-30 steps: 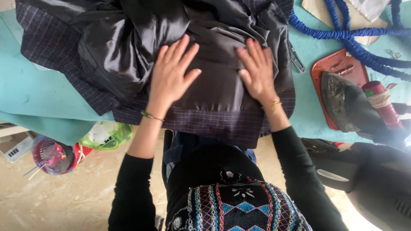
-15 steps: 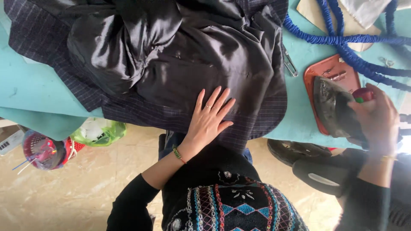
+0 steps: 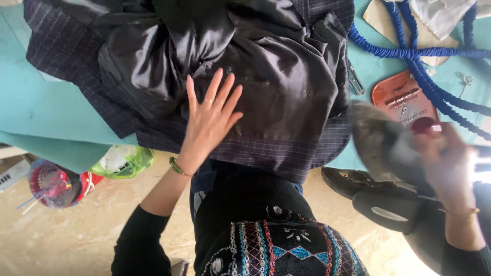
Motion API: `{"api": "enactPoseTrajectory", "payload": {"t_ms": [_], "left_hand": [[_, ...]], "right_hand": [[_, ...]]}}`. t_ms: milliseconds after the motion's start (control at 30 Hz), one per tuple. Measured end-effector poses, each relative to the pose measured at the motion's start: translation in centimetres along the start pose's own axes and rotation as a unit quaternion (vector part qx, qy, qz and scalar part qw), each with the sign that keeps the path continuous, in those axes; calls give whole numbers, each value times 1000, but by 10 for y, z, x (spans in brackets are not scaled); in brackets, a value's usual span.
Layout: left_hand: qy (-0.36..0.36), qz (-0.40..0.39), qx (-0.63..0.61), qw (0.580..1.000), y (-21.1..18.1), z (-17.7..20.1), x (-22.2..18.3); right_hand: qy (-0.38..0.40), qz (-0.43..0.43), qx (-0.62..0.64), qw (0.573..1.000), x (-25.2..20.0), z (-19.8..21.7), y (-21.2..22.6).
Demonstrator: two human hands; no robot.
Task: Pressing a dark-colored garment with a steam iron on an ironing board
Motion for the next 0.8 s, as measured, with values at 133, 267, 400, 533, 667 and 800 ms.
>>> {"api": "enactPoseTrajectory", "payload": {"t_ms": [133,267,400,533,667,800], "left_hand": [[2,-64,21,998,41,13,29],[3,-109,-25,994,83,21,40],[61,-68,-105,990,121,7,34],[68,-41,-129,988,136,7,34],[97,7,-68,993,151,-1,30],[121,13,-35,992,154,-7,30]], "right_hand": [[109,-5,-70,992,-11,-24,144],[11,330,-102,938,-17,-52,276],[-9,422,11,907,-13,-56,343],[30,372,-54,926,-12,-61,312],[42,269,-162,949,-14,-59,267],[-5,274,-203,940,-22,-54,270]]}}
Point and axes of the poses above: each hand's wrist, its own x-axis towards the middle knuckle, its own z-axis out of the back of the hand, y = z × x, the point moved 8 cm from there along x, towards the middle knuckle, and after that the axes turned 5 degrees about -y, right-handed, at the moved point
